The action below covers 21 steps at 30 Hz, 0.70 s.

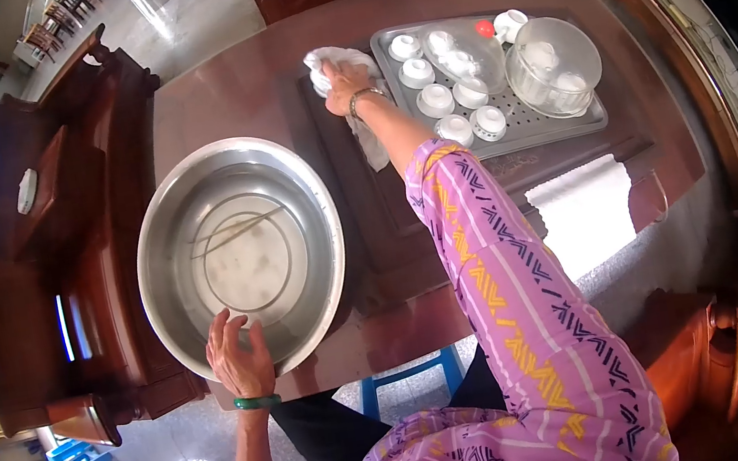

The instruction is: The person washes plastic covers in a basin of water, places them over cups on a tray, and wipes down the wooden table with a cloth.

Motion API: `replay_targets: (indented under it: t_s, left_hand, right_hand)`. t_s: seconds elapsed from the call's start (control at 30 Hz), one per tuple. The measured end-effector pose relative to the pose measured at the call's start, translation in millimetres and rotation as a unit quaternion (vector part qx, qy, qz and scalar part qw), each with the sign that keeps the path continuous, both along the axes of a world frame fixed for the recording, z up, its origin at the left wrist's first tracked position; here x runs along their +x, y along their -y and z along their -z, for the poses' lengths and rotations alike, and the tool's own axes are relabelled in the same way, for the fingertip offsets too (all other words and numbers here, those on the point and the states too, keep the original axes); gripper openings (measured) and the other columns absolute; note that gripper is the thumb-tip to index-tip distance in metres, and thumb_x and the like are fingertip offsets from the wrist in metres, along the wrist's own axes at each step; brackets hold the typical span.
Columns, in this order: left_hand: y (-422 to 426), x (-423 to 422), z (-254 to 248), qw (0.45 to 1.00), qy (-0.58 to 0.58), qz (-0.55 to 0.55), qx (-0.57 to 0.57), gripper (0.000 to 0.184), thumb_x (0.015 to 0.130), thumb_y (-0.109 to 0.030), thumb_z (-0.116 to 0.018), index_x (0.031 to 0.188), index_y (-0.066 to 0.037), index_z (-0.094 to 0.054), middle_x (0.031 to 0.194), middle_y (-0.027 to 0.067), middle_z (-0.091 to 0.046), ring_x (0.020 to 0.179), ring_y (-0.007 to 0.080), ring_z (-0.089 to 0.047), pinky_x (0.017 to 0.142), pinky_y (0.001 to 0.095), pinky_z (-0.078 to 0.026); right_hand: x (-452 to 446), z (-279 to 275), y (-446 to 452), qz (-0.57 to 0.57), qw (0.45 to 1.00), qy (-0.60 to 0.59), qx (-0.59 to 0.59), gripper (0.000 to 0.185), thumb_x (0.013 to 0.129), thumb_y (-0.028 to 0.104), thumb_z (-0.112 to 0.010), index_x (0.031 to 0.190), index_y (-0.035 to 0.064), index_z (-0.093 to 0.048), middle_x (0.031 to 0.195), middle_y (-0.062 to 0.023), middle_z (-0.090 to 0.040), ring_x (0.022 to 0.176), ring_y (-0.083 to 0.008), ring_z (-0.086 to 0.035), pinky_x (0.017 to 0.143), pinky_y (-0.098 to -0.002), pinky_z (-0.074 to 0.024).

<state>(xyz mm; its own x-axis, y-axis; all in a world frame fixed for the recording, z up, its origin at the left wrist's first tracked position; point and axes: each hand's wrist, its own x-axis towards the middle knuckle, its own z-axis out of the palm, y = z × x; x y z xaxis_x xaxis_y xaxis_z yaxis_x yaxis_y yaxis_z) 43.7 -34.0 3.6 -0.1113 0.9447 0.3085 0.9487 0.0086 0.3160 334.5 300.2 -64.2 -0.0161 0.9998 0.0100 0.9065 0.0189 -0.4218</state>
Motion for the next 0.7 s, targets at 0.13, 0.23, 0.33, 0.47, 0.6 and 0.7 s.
replay_targets:
  t_s: [0.13,0.23,0.33,0.47,0.6,0.7]
  left_hand:
    - [-0.7,0.0,-1.6,1.0,0.012,0.007,0.002,0.016,0.074,-0.015,-0.064,0.087,-0.006,-0.061,0.11,0.0123,-0.057,0.108,0.0318,-0.051,0.092,0.0425,-0.036]
    - [1.0,-0.9,-2.4,1.0,0.011,0.007,0.0,0.017,0.075,-0.016,-0.064,0.088,-0.006,-0.062,0.111,0.0125,-0.058,0.107,0.0314,-0.052,0.092,0.0419,-0.036]
    - [0.5,-0.5,-0.7,1.0,0.006,0.001,-0.001,0.017,0.076,-0.018,-0.064,0.088,-0.006,-0.062,0.113,0.0124,-0.058,0.105,0.0306,-0.053,0.092,0.041,-0.037]
    - [1.7,-2.6,3.6,1.0,0.013,-0.001,0.0,0.017,0.076,-0.018,-0.063,0.089,-0.007,-0.062,0.111,0.0137,-0.058,0.107,0.0322,-0.051,0.092,0.0419,-0.036]
    - [3.4,-2.6,3.7,1.0,0.018,0.007,0.003,0.018,0.076,-0.02,-0.063,0.088,-0.007,-0.062,0.111,0.0134,-0.058,0.107,0.032,-0.051,0.092,0.0412,-0.036]
    - [1.7,-2.5,3.5,1.0,0.009,0.006,-0.003,0.017,0.076,-0.02,-0.063,0.087,-0.007,-0.062,0.111,0.0129,-0.058,0.108,0.0317,-0.051,0.093,0.0412,-0.036]
  right_hand:
    - [-33.8,10.3,3.3,-0.129,0.989,0.009,0.068,0.057,0.074,0.011,-0.053,0.128,0.0236,-0.041,0.127,-0.0107,-0.044,0.115,-0.0343,-0.042,0.098,-0.0404,-0.0367]
    - [-34.7,-11.4,26.2,-0.143,0.985,0.071,0.058,0.056,0.073,0.013,-0.055,0.127,0.0253,-0.044,0.127,-0.0087,-0.043,0.114,-0.0346,-0.042,0.099,-0.0401,-0.0371]
    - [-29.1,-27.2,55.2,-0.206,0.969,0.139,-0.002,0.056,0.073,0.015,-0.057,0.126,0.0276,-0.045,0.124,-0.0067,-0.044,0.111,-0.0347,-0.043,0.096,-0.0414,-0.0387]
    - [-14.5,-16.8,110.7,-0.262,0.961,0.064,0.068,0.032,0.074,0.022,-0.051,0.104,0.0155,-0.058,0.096,-0.0106,-0.056,0.1,-0.0283,-0.046,0.076,-0.045,-0.0383]
    - [8.7,-28.6,153.7,-0.417,0.895,0.152,0.037,0.019,0.072,0.023,-0.053,0.08,0.0076,-0.06,0.099,-0.0135,-0.05,0.095,-0.0291,-0.048,0.074,-0.0438,-0.0377]
    - [6.6,-32.8,168.2,-0.378,0.918,0.114,0.032,0.009,0.067,0.011,-0.057,0.063,0.0044,-0.062,0.109,-0.0132,-0.047,0.098,-0.0331,-0.047,0.081,-0.042,-0.0452]
